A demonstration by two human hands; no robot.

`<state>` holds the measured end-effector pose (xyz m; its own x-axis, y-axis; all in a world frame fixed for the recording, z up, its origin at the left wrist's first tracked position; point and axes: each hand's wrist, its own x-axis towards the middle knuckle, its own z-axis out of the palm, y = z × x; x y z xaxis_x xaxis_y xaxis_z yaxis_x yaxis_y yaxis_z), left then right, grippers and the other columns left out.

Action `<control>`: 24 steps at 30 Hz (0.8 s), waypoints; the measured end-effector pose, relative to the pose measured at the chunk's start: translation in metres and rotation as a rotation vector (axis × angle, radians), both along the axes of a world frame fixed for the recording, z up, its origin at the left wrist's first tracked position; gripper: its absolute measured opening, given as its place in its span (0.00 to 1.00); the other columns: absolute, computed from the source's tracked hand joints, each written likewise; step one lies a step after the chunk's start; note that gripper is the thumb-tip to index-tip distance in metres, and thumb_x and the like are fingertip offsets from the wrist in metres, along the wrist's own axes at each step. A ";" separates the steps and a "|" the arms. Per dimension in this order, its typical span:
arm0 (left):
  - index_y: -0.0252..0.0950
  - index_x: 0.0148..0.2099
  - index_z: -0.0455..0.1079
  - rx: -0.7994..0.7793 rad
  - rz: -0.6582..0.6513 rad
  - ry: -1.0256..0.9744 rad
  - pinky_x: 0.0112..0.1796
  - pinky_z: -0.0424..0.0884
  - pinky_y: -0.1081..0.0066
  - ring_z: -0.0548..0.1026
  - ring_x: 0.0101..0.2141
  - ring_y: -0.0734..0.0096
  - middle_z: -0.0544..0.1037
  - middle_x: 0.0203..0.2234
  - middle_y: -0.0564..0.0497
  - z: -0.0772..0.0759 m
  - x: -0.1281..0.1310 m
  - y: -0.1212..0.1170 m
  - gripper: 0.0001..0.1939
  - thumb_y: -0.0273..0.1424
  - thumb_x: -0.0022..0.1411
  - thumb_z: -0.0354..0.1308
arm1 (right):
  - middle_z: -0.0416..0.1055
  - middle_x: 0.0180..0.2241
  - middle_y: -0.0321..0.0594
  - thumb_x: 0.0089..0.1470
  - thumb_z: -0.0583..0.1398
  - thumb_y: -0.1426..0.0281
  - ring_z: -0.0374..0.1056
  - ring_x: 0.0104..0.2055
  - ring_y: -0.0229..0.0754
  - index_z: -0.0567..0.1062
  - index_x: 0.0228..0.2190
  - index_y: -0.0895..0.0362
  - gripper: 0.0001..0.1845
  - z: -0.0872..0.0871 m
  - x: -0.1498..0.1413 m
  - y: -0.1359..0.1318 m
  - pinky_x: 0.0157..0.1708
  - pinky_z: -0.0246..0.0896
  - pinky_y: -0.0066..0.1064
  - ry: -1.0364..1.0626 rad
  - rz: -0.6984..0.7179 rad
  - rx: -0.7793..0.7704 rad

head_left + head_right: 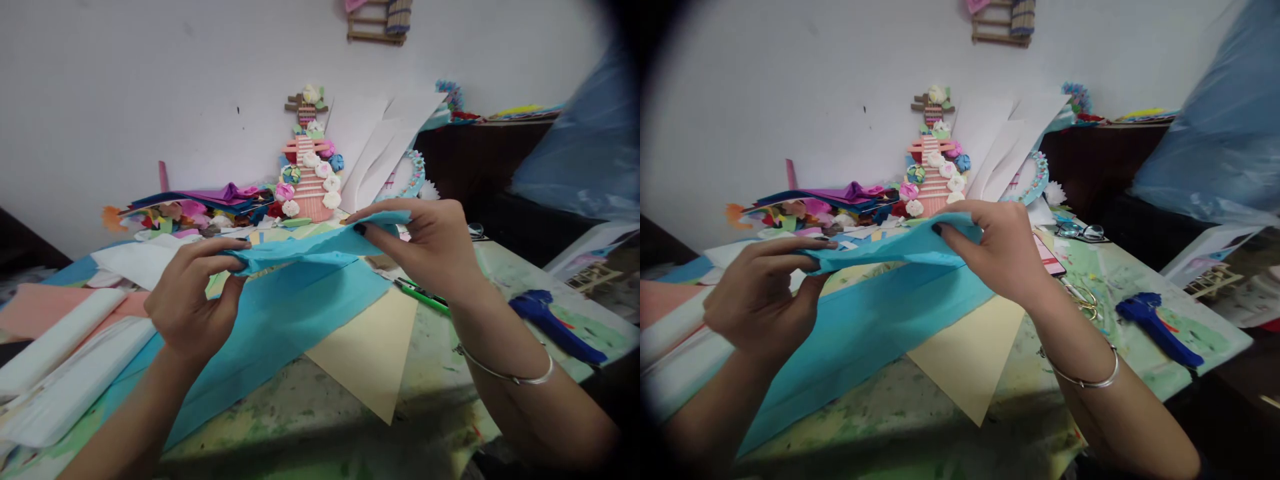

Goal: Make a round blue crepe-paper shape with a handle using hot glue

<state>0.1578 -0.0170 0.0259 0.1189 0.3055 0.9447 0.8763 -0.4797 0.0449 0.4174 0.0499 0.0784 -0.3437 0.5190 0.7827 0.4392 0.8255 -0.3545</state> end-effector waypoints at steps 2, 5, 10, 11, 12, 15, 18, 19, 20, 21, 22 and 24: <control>0.42 0.37 0.66 -0.021 -0.007 0.012 0.42 0.73 0.57 0.75 0.42 0.62 0.76 0.40 0.52 -0.004 -0.001 -0.004 0.09 0.22 0.57 0.57 | 0.78 0.35 0.33 0.53 0.59 0.73 0.74 0.37 0.40 0.79 0.35 0.53 0.09 -0.005 0.007 -0.004 0.39 0.69 0.32 -0.006 0.079 -0.023; 0.41 0.37 0.66 -0.036 -0.007 0.059 0.41 0.74 0.58 0.76 0.41 0.63 0.77 0.41 0.51 -0.011 -0.003 -0.011 0.11 0.20 0.55 0.58 | 0.77 0.42 0.36 0.52 0.59 0.77 0.72 0.46 0.42 0.77 0.37 0.53 0.11 -0.016 0.020 -0.012 0.48 0.67 0.36 -0.076 0.317 -0.033; 0.40 0.37 0.64 -0.160 -0.055 0.139 0.42 0.73 0.60 0.75 0.43 0.63 0.75 0.41 0.47 -0.026 -0.004 -0.026 0.14 0.17 0.52 0.57 | 0.71 0.51 0.40 0.51 0.54 0.81 0.62 0.58 0.41 0.74 0.38 0.55 0.15 -0.053 0.028 -0.032 0.58 0.58 0.41 -0.387 0.488 -0.009; 0.40 0.37 0.63 -0.192 -0.095 0.144 0.42 0.73 0.60 0.75 0.44 0.63 0.75 0.41 0.47 -0.031 -0.002 -0.029 0.14 0.16 0.52 0.56 | 0.69 0.53 0.41 0.51 0.54 0.81 0.59 0.61 0.42 0.74 0.37 0.56 0.15 -0.063 0.026 -0.037 0.59 0.57 0.41 -0.451 0.498 -0.017; 0.40 0.36 0.62 -0.209 -0.142 0.127 0.42 0.73 0.61 0.75 0.44 0.63 0.75 0.40 0.47 -0.038 0.001 -0.032 0.14 0.16 0.52 0.56 | 0.66 0.56 0.42 0.51 0.54 0.81 0.55 0.63 0.42 0.74 0.36 0.57 0.14 -0.073 0.024 -0.041 0.60 0.55 0.41 -0.508 0.504 -0.028; 0.39 0.34 0.59 -0.194 -0.250 -0.110 0.42 0.73 0.59 0.75 0.43 0.62 0.73 0.40 0.48 -0.062 0.016 -0.038 0.15 0.18 0.50 0.60 | 0.57 0.61 0.44 0.52 0.53 0.80 0.45 0.66 0.44 0.74 0.35 0.59 0.12 -0.100 0.013 -0.054 0.63 0.50 0.43 -0.622 0.508 -0.067; 0.40 0.37 0.59 -0.232 -0.258 -0.550 0.39 0.74 0.59 0.73 0.42 0.62 0.69 0.42 0.48 -0.087 0.038 -0.040 0.20 0.23 0.47 0.65 | 0.60 0.60 0.52 0.56 0.53 0.77 0.47 0.66 0.44 0.74 0.34 0.62 0.10 -0.119 0.003 -0.063 0.64 0.48 0.42 -0.594 0.512 -0.113; 0.40 0.38 0.59 -0.326 -0.241 -0.687 0.38 0.74 0.62 0.73 0.41 0.64 0.68 0.41 0.48 -0.092 0.045 -0.040 0.19 0.26 0.48 0.65 | 0.61 0.58 0.54 0.57 0.53 0.76 0.49 0.65 0.44 0.74 0.34 0.63 0.10 -0.124 0.000 -0.064 0.64 0.48 0.41 -0.562 0.519 -0.129; 0.39 0.38 0.59 -0.453 -0.228 -0.805 0.36 0.74 0.66 0.73 0.39 0.66 0.69 0.39 0.49 -0.096 0.050 -0.039 0.18 0.29 0.49 0.65 | 0.62 0.57 0.57 0.58 0.53 0.75 0.50 0.65 0.44 0.74 0.33 0.64 0.10 -0.127 -0.002 -0.065 0.64 0.49 0.40 -0.527 0.532 -0.146; 0.38 0.37 0.60 -0.600 -0.223 -0.898 0.34 0.73 0.69 0.73 0.36 0.68 0.70 0.37 0.49 -0.098 0.054 -0.039 0.15 0.32 0.51 0.64 | 0.63 0.56 0.58 0.58 0.53 0.75 0.51 0.64 0.44 0.74 0.33 0.64 0.10 -0.129 -0.003 -0.066 0.64 0.49 0.41 -0.493 0.550 -0.164; 0.36 0.35 0.62 -0.742 -0.232 -0.966 0.32 0.72 0.72 0.72 0.34 0.69 0.71 0.34 0.49 -0.098 0.057 -0.039 0.14 0.34 0.52 0.63 | 0.63 0.56 0.58 0.58 0.53 0.75 0.51 0.64 0.45 0.74 0.33 0.64 0.09 -0.131 -0.004 -0.065 0.64 0.49 0.41 -0.465 0.567 -0.185; 0.34 0.33 0.66 -0.952 -0.327 -1.053 0.31 0.69 0.74 0.71 0.32 0.70 0.73 0.30 0.49 -0.093 0.058 -0.039 0.13 0.36 0.51 0.64 | 0.63 0.56 0.57 0.58 0.54 0.75 0.53 0.64 0.45 0.73 0.34 0.63 0.08 -0.133 -0.004 -0.063 0.64 0.48 0.42 -0.432 0.596 -0.237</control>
